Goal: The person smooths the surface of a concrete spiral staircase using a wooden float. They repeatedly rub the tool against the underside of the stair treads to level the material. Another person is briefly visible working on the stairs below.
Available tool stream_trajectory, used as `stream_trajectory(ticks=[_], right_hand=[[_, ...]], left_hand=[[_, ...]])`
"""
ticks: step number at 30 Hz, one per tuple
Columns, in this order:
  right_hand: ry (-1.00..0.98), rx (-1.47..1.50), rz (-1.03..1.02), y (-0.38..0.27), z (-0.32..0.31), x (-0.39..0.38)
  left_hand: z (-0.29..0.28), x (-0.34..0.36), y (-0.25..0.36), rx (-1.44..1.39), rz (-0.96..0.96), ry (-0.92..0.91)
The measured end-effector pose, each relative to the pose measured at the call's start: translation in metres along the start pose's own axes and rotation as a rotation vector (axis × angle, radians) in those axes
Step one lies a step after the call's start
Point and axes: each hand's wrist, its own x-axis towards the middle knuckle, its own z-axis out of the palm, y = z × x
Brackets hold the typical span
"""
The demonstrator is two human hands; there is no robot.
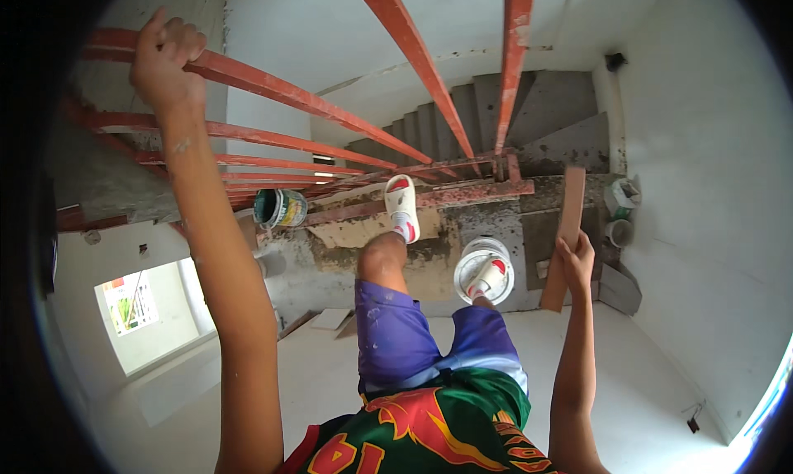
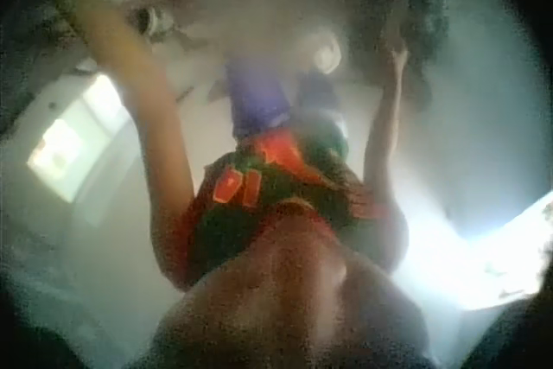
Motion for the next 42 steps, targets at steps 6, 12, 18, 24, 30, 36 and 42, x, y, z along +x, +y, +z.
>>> stream_trajectory(ticks=[6,12,18,24,30,36,42], right_hand=[[0.056,0.155,0.235,0.094,0.001,-0.011],[0.064,0.202,0.292,0.079,-0.001,-0.018],[0.183,0.053,-0.082,0.044,-0.02,-0.017],[0.287,0.253,-0.575,-0.133,-0.056,-0.017],[0.641,-0.073,-1.211,-0.466,-0.07,-0.1],[0.855,-0.059,-1.641,-0.743,-0.026,-0.209],[1.029,-0.113,-1.45,-0.888,-0.009,-0.265]], left_hand=[[-0.015,0.035,-0.018,-0.129,0.011,-0.253],[-0.001,0.017,-0.02,0.009,0.069,-0.153],[-0.013,0.003,-0.009,0.122,-0.03,0.027],[-0.027,-0.011,0.012,0.102,-0.07,-0.035],[-0.02,0.009,0.013,-0.018,-0.178,-0.331],[-0.02,0.048,0.068,-0.105,-0.047,-0.333],[-0.015,0.04,0.07,-0.198,-0.129,-0.309]])
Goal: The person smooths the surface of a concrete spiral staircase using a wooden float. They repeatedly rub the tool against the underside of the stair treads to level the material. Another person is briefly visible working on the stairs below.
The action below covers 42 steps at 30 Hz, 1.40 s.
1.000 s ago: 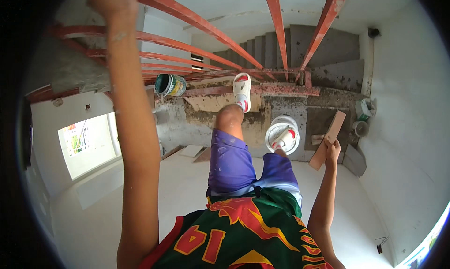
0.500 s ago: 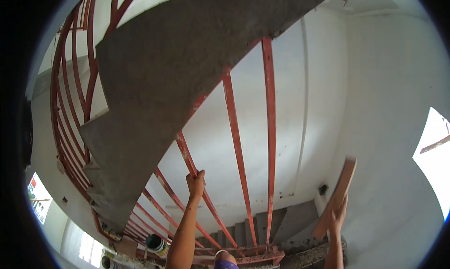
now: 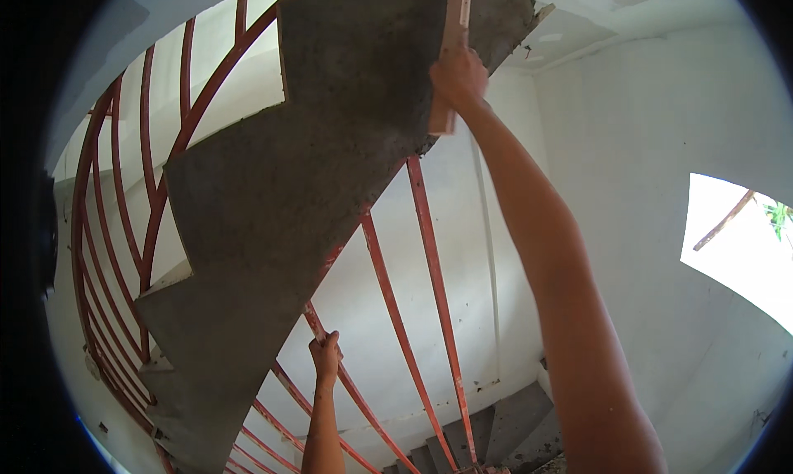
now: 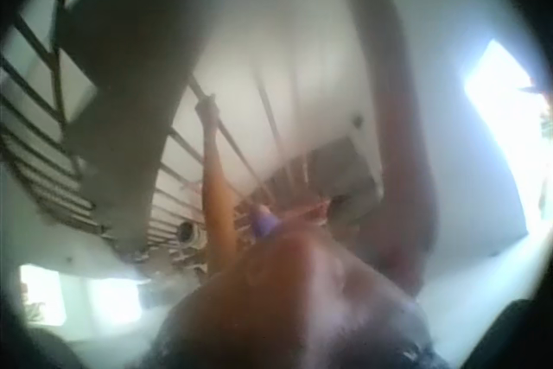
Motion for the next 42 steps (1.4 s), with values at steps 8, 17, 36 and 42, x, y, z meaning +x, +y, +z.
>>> stream_trajectory(ticks=[8,17,36,42], right_hand=[[-0.019,-0.037,0.023,-0.017,0.035,0.014],[-0.21,0.155,-0.135,-0.109,0.043,-0.115],[-0.073,0.031,-0.226,-0.093,0.046,-0.067],[-0.015,-0.062,-0.194,-0.04,0.039,-0.009]], left_hand=[[0.014,0.002,-0.009,0.058,0.072,0.067],[0.005,0.001,0.0,0.016,0.009,0.066],[0.003,0.001,-0.009,0.043,0.052,0.088],[0.004,0.001,-0.002,0.008,0.014,0.064]])
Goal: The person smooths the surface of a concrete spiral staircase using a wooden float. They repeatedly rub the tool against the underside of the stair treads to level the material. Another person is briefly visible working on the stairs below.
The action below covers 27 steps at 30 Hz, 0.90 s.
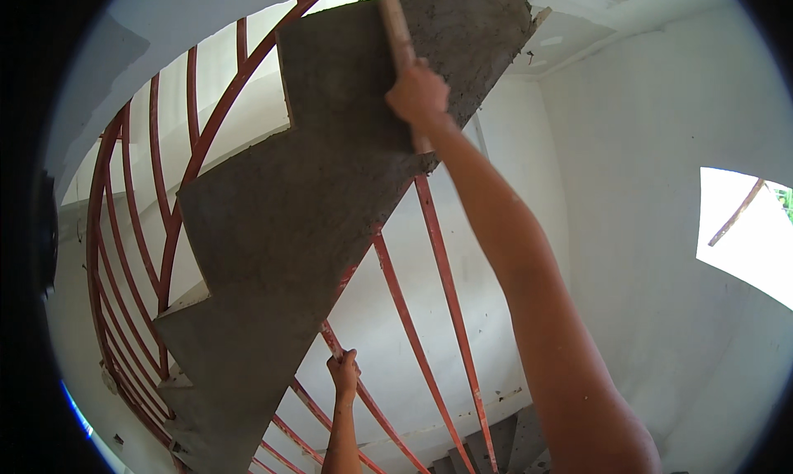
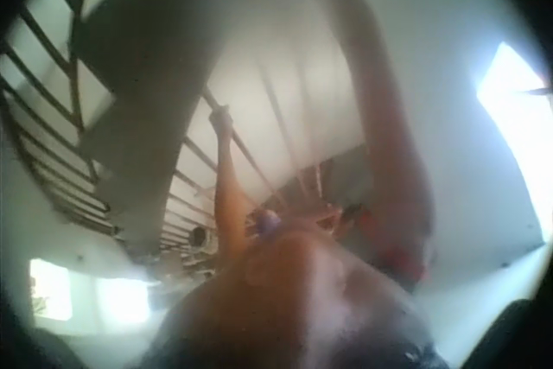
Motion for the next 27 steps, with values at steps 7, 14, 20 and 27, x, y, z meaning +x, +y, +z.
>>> stream_trajectory(ticks=[7,14,20,27], right_hand=[[0.097,-0.05,0.23,0.128,-0.022,0.064],[0.086,-0.158,0.04,0.117,-0.02,0.081],[0.105,-0.045,-0.135,0.117,0.004,0.035],[0.152,-0.099,0.033,0.16,-0.033,0.117]], left_hand=[[0.002,0.0,-0.004,-0.012,0.006,0.018],[0.009,0.006,-0.013,-0.008,0.016,0.046],[-0.006,0.0,-0.005,0.011,-0.002,0.105],[0.012,0.005,-0.008,0.008,0.027,0.076]])
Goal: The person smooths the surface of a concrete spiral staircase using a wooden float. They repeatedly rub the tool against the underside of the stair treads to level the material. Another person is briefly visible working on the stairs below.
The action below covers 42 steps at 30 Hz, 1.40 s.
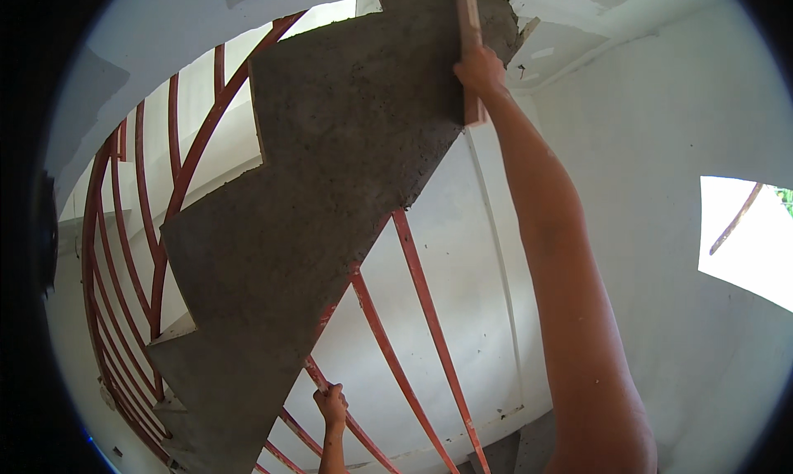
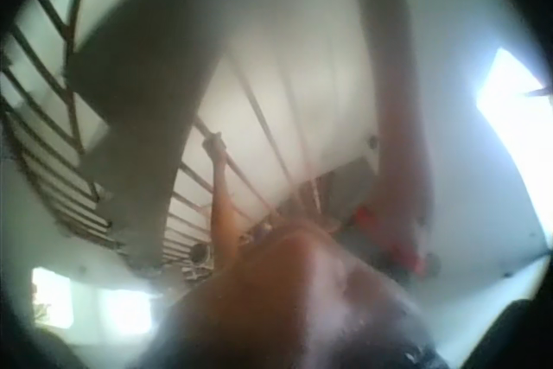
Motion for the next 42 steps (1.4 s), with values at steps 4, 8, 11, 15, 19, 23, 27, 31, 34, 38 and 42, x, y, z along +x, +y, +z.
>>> stream_trajectory(ticks=[4,8,11,15,19,23,27,31,34,38,42], right_hand=[[-0.149,-0.061,-0.086,-0.046,0.011,-0.023],[-0.11,0.132,-0.273,-0.059,0.016,-0.078],[-0.041,0.008,-0.032,-0.011,0.012,-0.039],[0.007,-0.047,0.038,0.011,0.004,0.019],[-0.075,-0.063,-0.029,-0.016,0.008,0.017],[-0.069,-0.016,-0.215,-0.07,0.021,-0.044],[-0.015,0.069,-0.227,-0.05,0.013,-0.063],[-0.024,0.0,0.112,0.033,0.008,-0.014],[0.0,-0.036,0.175,0.068,0.006,0.014],[0.054,0.013,0.227,0.065,0.005,0.045],[-0.119,-0.057,0.057,0.018,0.009,0.022]], left_hand=[[-0.003,-0.002,-0.003,0.01,0.008,0.052],[-0.023,-0.009,0.006,0.048,-0.031,0.083],[-0.008,-0.003,0.007,0.022,-0.023,0.04],[-0.004,-0.002,-0.002,0.037,-0.01,0.013],[-0.001,-0.002,-0.007,0.012,-0.022,0.029],[-0.008,-0.005,0.005,0.022,-0.038,0.061],[-0.012,-0.006,0.015,0.046,-0.043,0.074],[0.002,-0.003,0.012,0.04,-0.059,0.044],[-0.003,-0.005,0.005,0.033,-0.075,0.07],[-0.001,-0.003,0.004,0.005,-0.063,0.052],[-0.005,-0.004,0.008,0.021,-0.098,0.066]])
